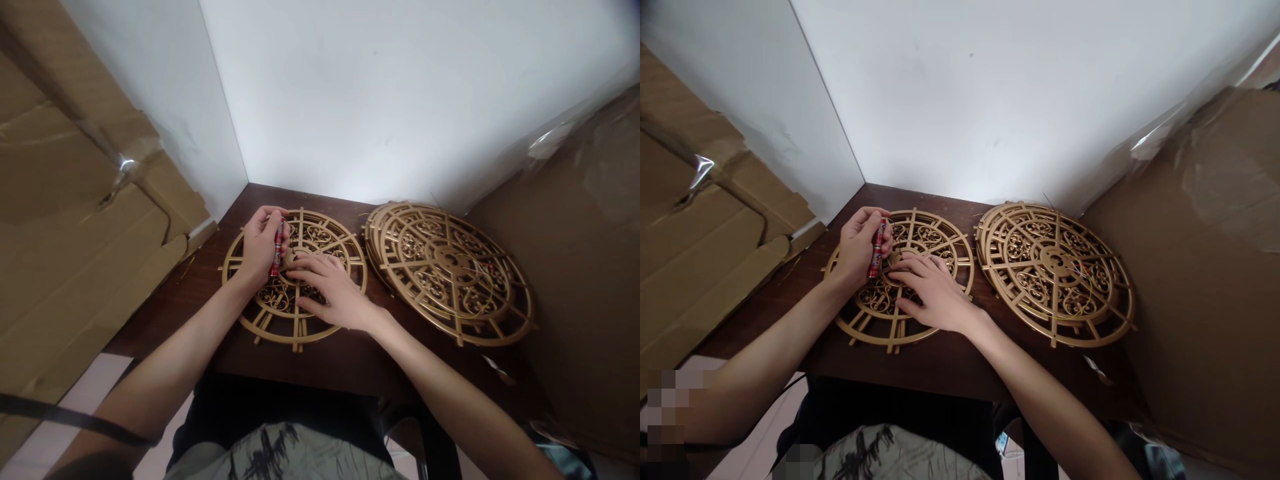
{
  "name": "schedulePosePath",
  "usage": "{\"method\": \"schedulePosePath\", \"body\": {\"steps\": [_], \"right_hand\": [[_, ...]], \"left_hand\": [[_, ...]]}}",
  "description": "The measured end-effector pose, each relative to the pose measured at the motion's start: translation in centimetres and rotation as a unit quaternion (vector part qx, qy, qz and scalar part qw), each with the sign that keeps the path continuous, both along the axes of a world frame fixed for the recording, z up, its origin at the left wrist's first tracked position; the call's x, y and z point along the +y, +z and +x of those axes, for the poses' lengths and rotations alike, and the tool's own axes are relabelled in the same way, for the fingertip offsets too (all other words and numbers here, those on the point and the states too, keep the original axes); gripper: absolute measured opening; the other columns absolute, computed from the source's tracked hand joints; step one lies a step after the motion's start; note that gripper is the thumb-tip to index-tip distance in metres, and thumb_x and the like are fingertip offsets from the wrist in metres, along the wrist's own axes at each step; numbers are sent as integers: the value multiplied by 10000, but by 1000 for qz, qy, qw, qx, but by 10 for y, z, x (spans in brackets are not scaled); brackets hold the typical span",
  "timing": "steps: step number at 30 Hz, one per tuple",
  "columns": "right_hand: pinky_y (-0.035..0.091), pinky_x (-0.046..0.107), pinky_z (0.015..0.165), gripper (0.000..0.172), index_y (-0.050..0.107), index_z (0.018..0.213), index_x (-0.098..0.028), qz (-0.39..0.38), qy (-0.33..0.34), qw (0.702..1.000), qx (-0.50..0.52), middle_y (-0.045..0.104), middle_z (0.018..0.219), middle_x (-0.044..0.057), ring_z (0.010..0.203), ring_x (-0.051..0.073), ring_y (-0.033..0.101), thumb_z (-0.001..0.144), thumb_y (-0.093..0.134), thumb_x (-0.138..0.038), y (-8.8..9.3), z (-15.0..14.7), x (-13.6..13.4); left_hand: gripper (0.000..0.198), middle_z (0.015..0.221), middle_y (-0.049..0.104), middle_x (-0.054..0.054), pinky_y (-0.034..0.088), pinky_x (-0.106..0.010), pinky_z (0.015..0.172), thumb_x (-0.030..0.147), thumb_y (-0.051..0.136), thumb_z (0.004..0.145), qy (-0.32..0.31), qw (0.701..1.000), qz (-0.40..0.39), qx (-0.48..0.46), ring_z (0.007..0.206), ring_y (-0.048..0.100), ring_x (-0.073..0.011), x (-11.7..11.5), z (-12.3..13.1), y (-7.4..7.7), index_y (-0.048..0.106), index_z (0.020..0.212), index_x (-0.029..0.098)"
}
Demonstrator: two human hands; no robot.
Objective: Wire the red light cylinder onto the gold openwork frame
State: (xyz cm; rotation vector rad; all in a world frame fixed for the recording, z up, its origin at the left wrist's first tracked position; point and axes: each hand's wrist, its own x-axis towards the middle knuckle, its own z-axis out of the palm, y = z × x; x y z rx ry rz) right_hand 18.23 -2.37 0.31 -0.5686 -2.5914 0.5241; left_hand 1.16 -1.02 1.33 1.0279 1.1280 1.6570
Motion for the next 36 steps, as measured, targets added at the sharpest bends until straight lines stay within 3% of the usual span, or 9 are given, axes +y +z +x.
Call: {"method": "schedulePosePath", "body": {"steps": [12, 16, 22, 27, 32, 36], "right_hand": [[361, 369, 953, 172, 659, 973, -211, -89, -36, 986, 136, 648, 1022, 32, 1007, 171, 565, 845, 554, -165, -1, 0, 2], [441, 334, 890, 176, 684, 933, -198, -173, -39, 962, 206, 664, 969, 44, 952, 163, 596, 840, 544, -146, 1, 0, 4], [465, 332, 879, 141, 705, 879, -192, -271, -43, 928, 254, 668, 931, 48, 918, 163, 612, 824, 576, -178, 4, 2, 7], [471, 301, 802, 124, 717, 832, -201, -323, -46, 899, 292, 660, 862, 34, 846, 148, 604, 822, 594, -218, 3, 4, 9], [469, 247, 691, 102, 719, 773, -204, -390, -58, 850, 350, 645, 807, 16, 737, 112, 583, 801, 627, -238, 0, 4, 11], [463, 241, 681, 54, 716, 750, -205, -402, -63, 839, 360, 639, 790, 9, 732, 111, 582, 757, 674, -239, 0, 3, 11]], "left_hand": [[117, 559, 466, 52, 322, -149, 345, 281, 536, 835, -3, 1000, 3, -23, 385, 411, -45, 1, 0, 1, 507, 843, 168], [92, 562, 466, 52, 313, -153, 338, 256, 523, 836, -4, 999, 2, -35, 384, 411, -48, 1, 0, 2, 502, 841, 167], [72, 554, 453, 57, 300, -156, 335, 238, 511, 837, -8, 999, 4, -53, 382, 407, -50, 0, 0, 5, 488, 839, 170], [77, 549, 451, 62, 303, -158, 336, 251, 507, 836, 4, 998, 3, -57, 376, 410, -51, 1, -3, 8, 476, 844, 181], [97, 551, 448, 64, 308, -153, 349, 272, 511, 837, 1, 998, -12, -56, 380, 412, -47, 1, -4, 9, 472, 849, 184], [106, 549, 453, 61, 290, -148, 340, 275, 511, 835, -30, 999, -36, -25, 368, 398, -42, 0, -5, 8, 491, 845, 171]]}}
